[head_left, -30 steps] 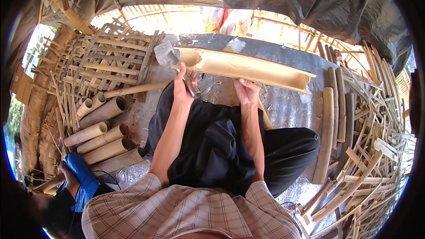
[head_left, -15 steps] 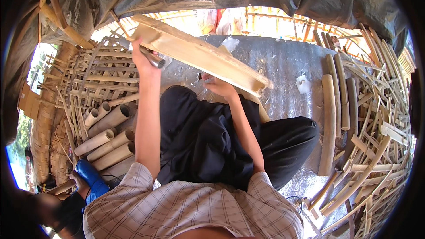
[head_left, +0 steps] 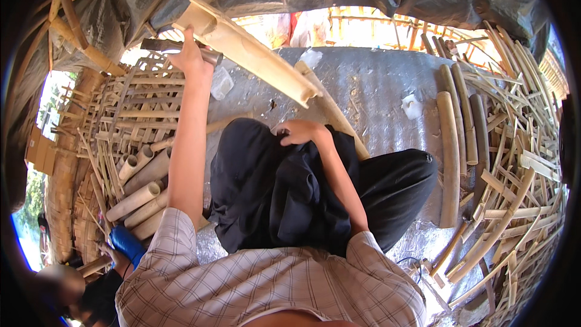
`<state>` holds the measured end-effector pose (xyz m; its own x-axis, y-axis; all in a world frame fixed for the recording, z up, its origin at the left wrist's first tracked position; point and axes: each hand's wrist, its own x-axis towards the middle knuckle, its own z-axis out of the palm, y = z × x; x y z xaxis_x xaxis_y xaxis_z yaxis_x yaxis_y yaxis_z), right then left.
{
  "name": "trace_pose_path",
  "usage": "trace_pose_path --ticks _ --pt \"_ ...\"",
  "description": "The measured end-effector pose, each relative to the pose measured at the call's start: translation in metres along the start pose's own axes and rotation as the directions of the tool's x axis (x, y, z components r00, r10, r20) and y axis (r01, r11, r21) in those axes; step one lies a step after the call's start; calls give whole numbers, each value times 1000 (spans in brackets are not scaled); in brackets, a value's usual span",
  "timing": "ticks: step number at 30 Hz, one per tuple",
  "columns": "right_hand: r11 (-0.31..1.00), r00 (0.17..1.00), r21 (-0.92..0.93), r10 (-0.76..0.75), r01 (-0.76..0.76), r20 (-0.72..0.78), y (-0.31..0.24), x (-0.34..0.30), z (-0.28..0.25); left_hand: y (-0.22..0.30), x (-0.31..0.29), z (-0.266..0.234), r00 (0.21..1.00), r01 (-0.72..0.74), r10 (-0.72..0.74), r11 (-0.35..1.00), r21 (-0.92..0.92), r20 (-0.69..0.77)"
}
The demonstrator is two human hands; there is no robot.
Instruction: The person carves and hollows out bamboo stalks using a metal chisel and a bamboo stalk as a mallet. They hold a stalk upright and strike the chisel into its top, then pick up and process several other stalks, moving them to a pile.
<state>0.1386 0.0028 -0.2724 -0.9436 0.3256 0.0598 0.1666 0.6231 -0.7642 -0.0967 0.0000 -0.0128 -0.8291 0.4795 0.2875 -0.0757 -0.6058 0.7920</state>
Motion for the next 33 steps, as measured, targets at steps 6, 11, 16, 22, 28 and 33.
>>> trace_pose_path --ticks 6,11,16,22,28,33 --pt "858 842 -43 492 -512 -219 7 -91 -74 -23 -37 13 984 -145 135 987 74 116" --pt "545 392 -34 557 -838 -732 68 -129 -34 -27 -50 29 947 -110 94 993 36 306" --pt "534 435 37 725 -845 -534 53 -113 -18 -21 -58 22 867 -105 62 993 60 495" --pt "549 465 35 739 -835 -487 73 -98 -24 -20 -45 17 820 -10 -48 995 98 571" --pt "716 542 291 681 -635 -493 86 -100 -68 -21 -39 31 760 70 -152 986 153 631" --pt "603 649 786 653 -134 -390 4 -75 -92 -22 -31 41 773 69 -173 979 189 611"
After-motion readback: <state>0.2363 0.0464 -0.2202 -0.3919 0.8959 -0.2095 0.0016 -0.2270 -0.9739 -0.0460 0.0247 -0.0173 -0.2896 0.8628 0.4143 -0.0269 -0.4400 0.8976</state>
